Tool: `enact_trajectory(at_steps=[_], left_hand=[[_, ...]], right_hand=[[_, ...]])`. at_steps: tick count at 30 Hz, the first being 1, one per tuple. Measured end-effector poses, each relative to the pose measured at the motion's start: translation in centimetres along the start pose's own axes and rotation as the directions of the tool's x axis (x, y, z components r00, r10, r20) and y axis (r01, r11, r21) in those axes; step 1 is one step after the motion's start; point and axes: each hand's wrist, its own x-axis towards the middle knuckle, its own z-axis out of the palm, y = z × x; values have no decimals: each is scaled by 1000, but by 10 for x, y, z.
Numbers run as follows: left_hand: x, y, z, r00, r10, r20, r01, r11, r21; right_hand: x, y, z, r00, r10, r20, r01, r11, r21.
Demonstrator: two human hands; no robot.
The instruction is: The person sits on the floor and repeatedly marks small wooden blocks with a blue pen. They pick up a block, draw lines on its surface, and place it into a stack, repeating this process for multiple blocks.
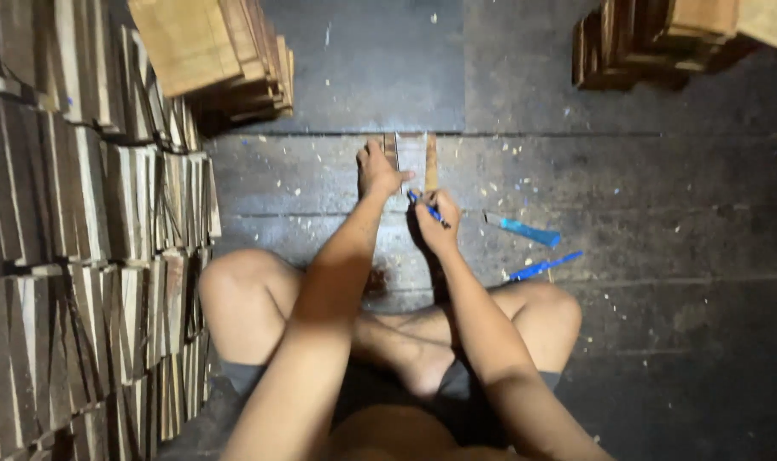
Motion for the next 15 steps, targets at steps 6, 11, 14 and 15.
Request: enact_trajectory(at_steps=[6,11,14,15], left_hand=[[5,-2,2,999,45,14,-46,999,19],[7,-7,4,999,49,19,-49,998,31],[10,-4,3,998,57,18,-58,998,38],[8,-6,5,998,60,23,-61,997,48]], right_hand=[[15,-4,-1,997,-73,6,73,991,-110],[5,0,-4,986,-165,12,165,972,-166],[10,3,-2,982,-190,-2,186,965,-185],[7,5,-1,982,-191,3,188,963,-196]])
